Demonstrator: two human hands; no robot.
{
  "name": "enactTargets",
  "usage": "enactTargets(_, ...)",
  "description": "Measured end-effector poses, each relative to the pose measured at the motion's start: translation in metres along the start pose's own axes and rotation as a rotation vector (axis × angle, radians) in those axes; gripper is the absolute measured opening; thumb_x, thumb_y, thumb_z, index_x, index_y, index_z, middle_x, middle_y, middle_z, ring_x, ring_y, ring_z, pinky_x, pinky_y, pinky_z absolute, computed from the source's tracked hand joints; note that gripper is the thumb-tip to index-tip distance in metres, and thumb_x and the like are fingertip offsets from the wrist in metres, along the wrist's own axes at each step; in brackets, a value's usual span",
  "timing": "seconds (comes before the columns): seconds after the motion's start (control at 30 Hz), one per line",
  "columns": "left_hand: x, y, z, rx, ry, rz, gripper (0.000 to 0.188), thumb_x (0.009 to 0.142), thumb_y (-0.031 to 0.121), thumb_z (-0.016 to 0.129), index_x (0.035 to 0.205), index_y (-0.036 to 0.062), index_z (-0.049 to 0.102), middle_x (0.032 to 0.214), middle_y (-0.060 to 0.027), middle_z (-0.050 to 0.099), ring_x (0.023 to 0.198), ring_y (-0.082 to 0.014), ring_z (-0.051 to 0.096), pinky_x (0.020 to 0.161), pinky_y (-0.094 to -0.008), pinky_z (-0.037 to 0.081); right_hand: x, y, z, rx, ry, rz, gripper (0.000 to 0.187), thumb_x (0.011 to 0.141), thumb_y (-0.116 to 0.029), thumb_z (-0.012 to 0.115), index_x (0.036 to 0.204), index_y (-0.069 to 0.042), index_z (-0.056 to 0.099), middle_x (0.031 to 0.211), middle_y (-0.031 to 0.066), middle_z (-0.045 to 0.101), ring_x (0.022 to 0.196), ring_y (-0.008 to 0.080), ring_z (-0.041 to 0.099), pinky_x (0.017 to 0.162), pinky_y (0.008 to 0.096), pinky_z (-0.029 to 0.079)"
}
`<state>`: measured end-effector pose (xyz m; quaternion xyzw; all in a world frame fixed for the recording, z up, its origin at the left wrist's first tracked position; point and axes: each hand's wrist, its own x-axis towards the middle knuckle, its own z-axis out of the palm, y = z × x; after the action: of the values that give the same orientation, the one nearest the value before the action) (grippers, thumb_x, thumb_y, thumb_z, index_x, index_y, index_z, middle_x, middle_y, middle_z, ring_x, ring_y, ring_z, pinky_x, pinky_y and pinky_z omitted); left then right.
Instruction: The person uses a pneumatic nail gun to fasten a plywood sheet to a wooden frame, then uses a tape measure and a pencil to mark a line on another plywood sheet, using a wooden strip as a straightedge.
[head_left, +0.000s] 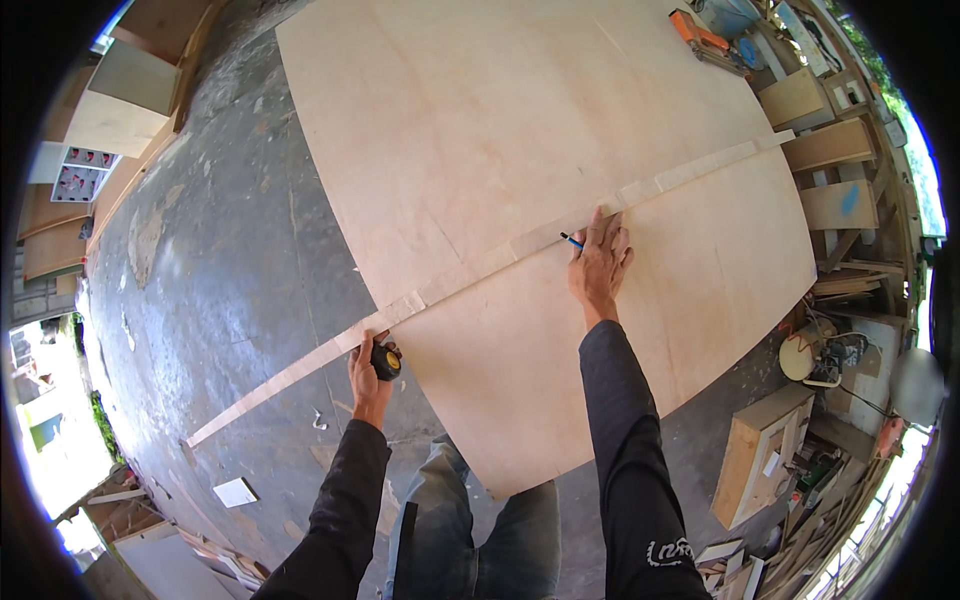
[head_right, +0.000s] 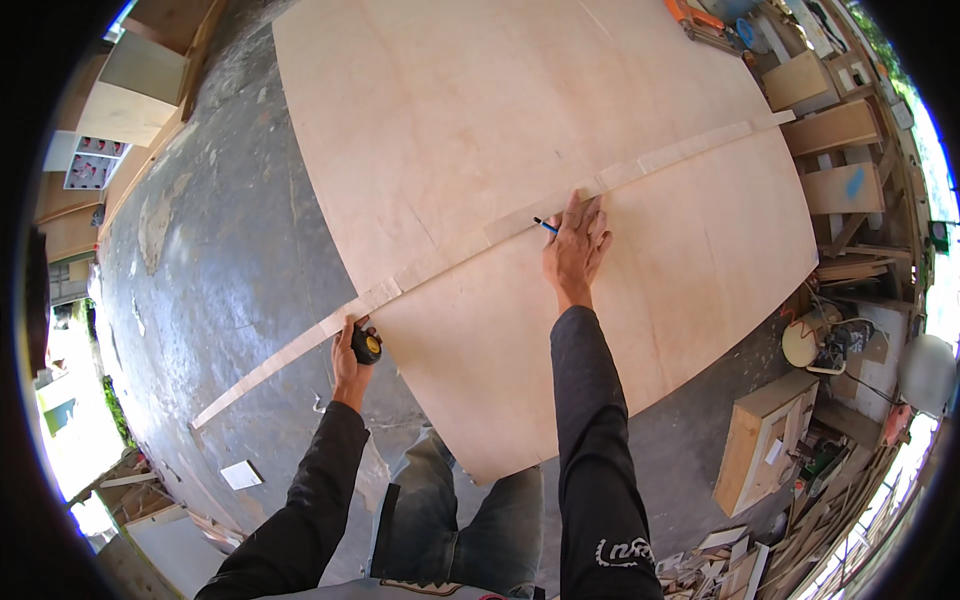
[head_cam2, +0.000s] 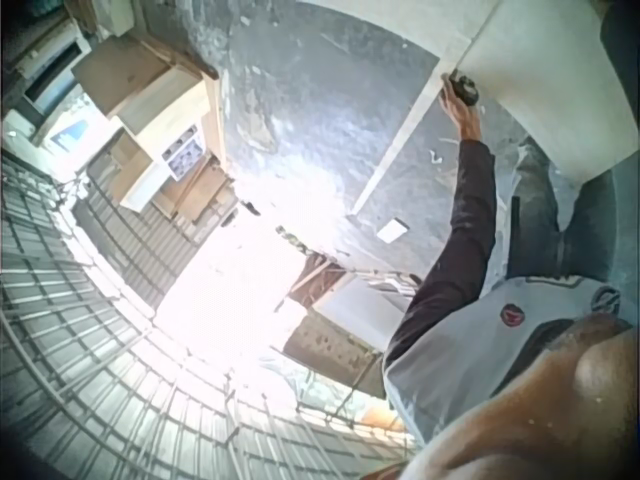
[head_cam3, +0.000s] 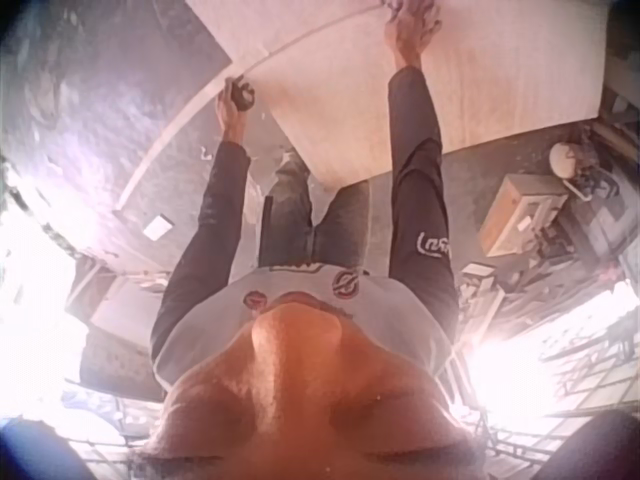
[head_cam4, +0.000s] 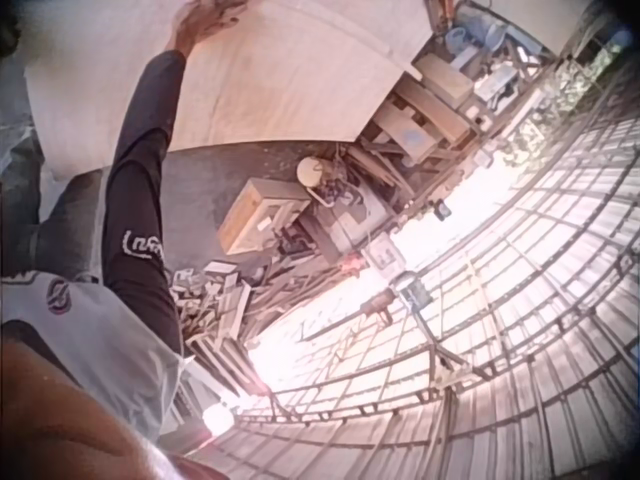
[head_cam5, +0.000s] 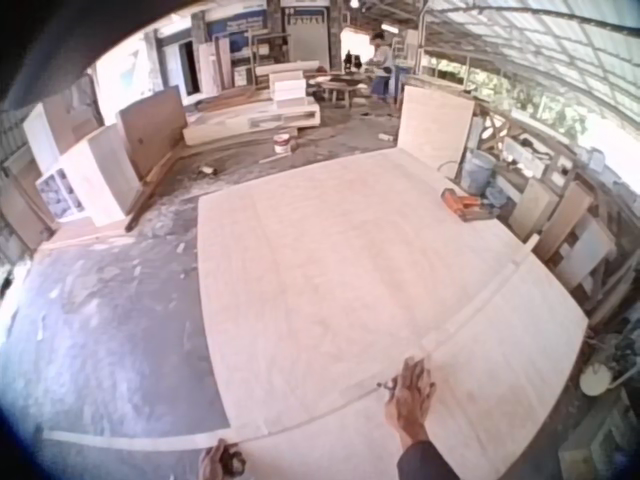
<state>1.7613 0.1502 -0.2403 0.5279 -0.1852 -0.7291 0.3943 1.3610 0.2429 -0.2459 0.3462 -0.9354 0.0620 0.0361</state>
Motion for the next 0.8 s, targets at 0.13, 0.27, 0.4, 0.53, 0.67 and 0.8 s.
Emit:
enactTargets(0.13,0.0,0.0,0.002,0.011,0.005,0.004,0.028,0.1,0.026,0.061,0.114,0.0034,0.052,0.105,-0.0158,0.067,0.078,-0.0243,0.065,0.064,-0.0401,0.055,0.0,0.002,0.001,0.008,0.006,-0.003,0.061,0.102,-0.037,0.048,0.155,-0.013,0.031,0.158,0.0235,0.028,0.138,0.036,0.029,0.106,0.0546,0.029)
enactTargets(0.27,-0.001,0.002,0.001,0.003,0.019,-0.012,0.027,0.1,0.026,0.061,0.115,0.0042,0.054,0.106,-0.0154,0.067,0.077,-0.0241,0.064,0.065,-0.0388,0.054,-0.001,-0.001,0.0,-0.001,0.003,-0.006,0.061,0.102,-0.036,0.049,0.155,-0.013,0.031,0.158,0.0242,0.027,0.139,0.0365,0.029,0.106,0.0544,0.029)
enactTargets(0.4,-0.006,0.003,0.005,0.0,-0.011,-0.018,0.028,0.1,0.027,0.061,0.117,0.0048,0.055,0.107,-0.0153,0.067,0.079,-0.0236,0.064,0.066,-0.0376,0.054,-0.001,0.001,-0.001,-0.003,-0.008,-0.006,0.061,0.102,-0.035,0.049,0.155,-0.013,0.03,0.159,0.0246,0.026,0.139,0.0367,0.028,0.106,0.0546,0.028)
enactTargets(0.53,-0.005,0.003,0.002,-0.004,-0.02,-0.026,0.028,0.1,0.027,0.061,0.117,0.0053,0.055,0.107,-0.0148,0.067,0.08,-0.0233,0.063,0.067,-0.0377,0.054,-0.001,0.001,-0.004,0.023,-0.021,0.002,0.062,0.102,-0.034,0.049,0.156,-0.013,0.029,0.159,0.0245,0.024,0.14,0.0367,0.027,0.106,0.0551,0.028)
enactTargets(0.67,-0.001,0.004,-0.006,0.023,-0.009,-0.02,0.029,0.101,0.028,0.059,0.12,0.0064,0.054,0.11,-0.0132,0.067,0.082,-0.023,0.061,0.069,-0.0369,0.054,-0.002,-0.005,-0.004,0.036,-0.031,0.01,0.062,0.101,-0.034,0.05,0.156,-0.013,0.029,0.16,0.0242,0.024,0.14,0.0363,0.026,0.106,0.0555,0.027)
enactTargets(0.8,0.001,0.004,-0.009,0.031,0.007,-0.031,0.031,0.102,0.029,0.058,0.122,0.0066,0.054,0.11,-0.0123,0.067,0.084,-0.0229,0.061,0.07,-0.0365,0.054,-0.002,-0.007,-0.008,0.058,-0.061,0.025,0.062,0.101,-0.035,0.05,0.156,-0.015,0.028,0.16,0.0236,0.023,0.142,0.0368,0.025,0.107,0.0579,0.026)
